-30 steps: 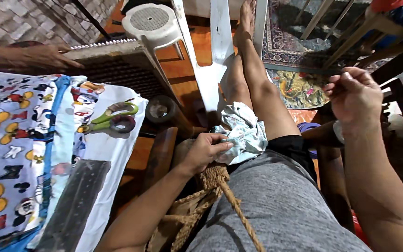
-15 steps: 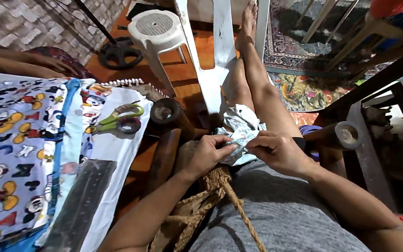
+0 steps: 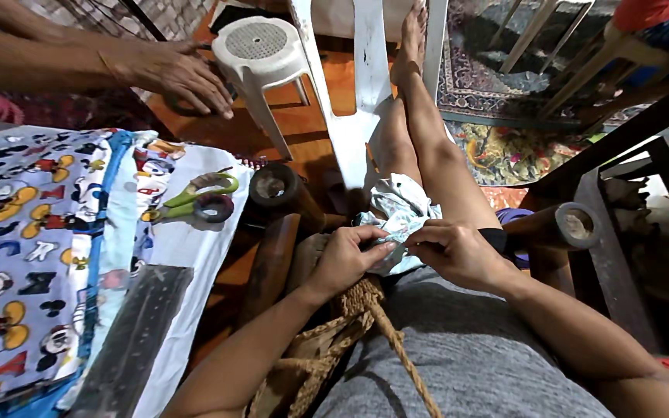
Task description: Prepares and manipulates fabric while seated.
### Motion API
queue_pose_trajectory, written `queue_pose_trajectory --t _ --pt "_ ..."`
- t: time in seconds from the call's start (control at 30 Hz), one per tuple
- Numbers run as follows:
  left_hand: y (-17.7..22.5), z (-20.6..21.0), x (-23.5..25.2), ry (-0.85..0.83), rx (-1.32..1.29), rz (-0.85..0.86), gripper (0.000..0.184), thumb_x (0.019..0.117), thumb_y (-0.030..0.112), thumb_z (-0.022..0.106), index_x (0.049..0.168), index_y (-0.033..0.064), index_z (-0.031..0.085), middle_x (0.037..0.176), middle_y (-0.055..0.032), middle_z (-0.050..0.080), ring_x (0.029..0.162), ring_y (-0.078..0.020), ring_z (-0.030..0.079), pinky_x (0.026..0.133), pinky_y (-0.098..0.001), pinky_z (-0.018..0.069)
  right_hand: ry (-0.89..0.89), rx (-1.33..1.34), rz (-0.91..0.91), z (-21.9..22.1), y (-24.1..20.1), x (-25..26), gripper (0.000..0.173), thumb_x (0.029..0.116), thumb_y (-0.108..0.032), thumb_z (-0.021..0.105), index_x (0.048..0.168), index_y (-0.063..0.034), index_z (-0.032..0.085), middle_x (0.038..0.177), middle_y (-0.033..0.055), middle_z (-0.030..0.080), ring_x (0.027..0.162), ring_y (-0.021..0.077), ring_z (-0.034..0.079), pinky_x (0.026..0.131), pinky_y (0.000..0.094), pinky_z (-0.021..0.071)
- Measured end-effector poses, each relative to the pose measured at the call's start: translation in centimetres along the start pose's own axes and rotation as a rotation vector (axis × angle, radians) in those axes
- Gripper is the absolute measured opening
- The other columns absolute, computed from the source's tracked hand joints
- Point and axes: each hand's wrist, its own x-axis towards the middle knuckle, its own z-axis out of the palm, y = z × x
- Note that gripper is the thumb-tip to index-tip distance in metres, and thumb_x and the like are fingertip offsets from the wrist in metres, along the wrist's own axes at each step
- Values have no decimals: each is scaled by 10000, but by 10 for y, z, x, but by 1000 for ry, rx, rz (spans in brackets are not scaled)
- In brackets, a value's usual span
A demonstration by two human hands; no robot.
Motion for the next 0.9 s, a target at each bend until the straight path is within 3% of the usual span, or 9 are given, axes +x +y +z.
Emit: queue_pose_trajectory --t 0.1,0.17,0.23,0.37,0.6,0.9 --pt "0 2 -2 35 88 50 95 933 83 700 1003 29 735 885 48 727 746 55 655 704 -137 559 0 5 15 1 -1 0 201 953 -113 593 977 -30 775 784 49 654 653 20 564 618 155 469" --pt "-5 4 -4 87 227 176 127 930 115 699 998 24 755 933 12 748 825 61 667 785 -133 549 0 5 22 2 -2 0 199 954 -113 596 980 -25 773 790 55 659 660 23 574 627 156 475" --pt "-14 6 -4 158 409 377 151 920 127 696 980 12 775 931 -58 762 869 -8 698 831 -162 549 -1 15 33 4 -2 0 195 957 -108 595 988 -19 766 811 66 673 673 31 586 642 164 486" --pt "-21 7 -4 239 687 640 152 906 81 666 982 0 769 852 -111 743 812 -176 697 803 -241 548 -12 140 82 15 1 -1 193 974 -106 582 1031 8 727 837 68 686 679 23 593 651 169 502" --pt "-24 5 -4 316 865 752 211 953 75 617 1088 -20 747 878 -132 731 801 -248 674 772 -309 546 -2 489 190 24 6 4 182 1009 -119 582 1073 17 685 874 -2 681 658 -21 609 617 158 540" --pt "-25 5 -3 332 896 767 216 968 88 609 1096 -26 739 906 -141 736 821 -255 680 791 -310 551 36 606 213 29 5 9 134 1005 -86 595 1046 9 682 872 -13 702 661 5 645 623 182 568"
